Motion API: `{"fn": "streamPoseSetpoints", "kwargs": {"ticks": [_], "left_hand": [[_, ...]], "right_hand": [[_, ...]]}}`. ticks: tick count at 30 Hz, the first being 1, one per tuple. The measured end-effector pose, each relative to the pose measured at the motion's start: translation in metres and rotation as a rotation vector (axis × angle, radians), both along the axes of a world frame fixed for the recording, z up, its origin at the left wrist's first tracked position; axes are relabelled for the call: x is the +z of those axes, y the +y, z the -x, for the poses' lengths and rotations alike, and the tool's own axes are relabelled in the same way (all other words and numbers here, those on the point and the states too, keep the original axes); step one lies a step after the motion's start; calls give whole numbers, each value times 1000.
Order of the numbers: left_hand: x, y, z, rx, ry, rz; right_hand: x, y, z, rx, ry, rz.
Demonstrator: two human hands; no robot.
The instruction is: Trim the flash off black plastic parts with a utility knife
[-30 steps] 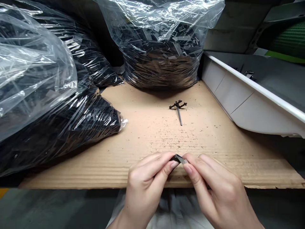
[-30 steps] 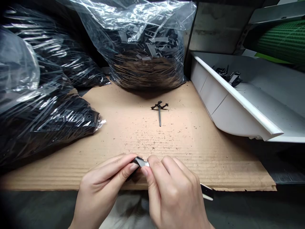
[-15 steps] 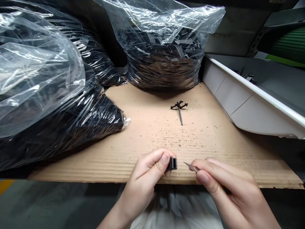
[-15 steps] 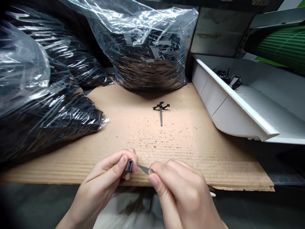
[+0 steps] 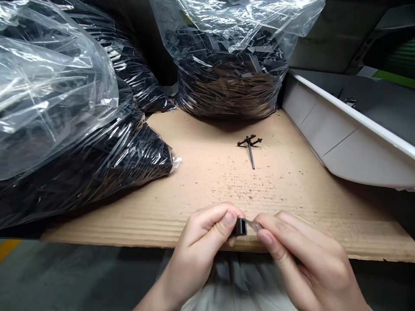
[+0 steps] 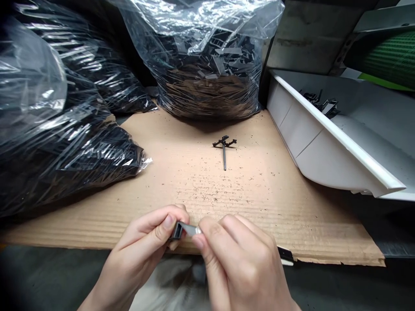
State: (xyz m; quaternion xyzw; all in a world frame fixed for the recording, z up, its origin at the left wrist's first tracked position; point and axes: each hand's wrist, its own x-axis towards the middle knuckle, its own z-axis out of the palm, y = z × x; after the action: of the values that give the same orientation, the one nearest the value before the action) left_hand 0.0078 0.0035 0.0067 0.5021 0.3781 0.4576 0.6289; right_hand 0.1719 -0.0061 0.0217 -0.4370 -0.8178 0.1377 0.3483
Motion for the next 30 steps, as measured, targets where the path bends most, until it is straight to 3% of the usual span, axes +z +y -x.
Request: {"fn": "streamPoseSetpoints", "kwargs": {"ticks": [5, 12, 24, 30], "left_hand": [[1, 1, 0, -19, -43, -17], [-3, 0, -1, 23, -3, -30], [-1, -1, 0, -1, 55, -131], [-1, -1, -1, 28, 81, -110]], "right_hand": [[0, 4, -3, -46, -6, -8], [6, -6, -2, 48, 7, -15], [-4, 3, -11, -118, -116, 116], [6, -3, -10, -65, 71, 163]]}}
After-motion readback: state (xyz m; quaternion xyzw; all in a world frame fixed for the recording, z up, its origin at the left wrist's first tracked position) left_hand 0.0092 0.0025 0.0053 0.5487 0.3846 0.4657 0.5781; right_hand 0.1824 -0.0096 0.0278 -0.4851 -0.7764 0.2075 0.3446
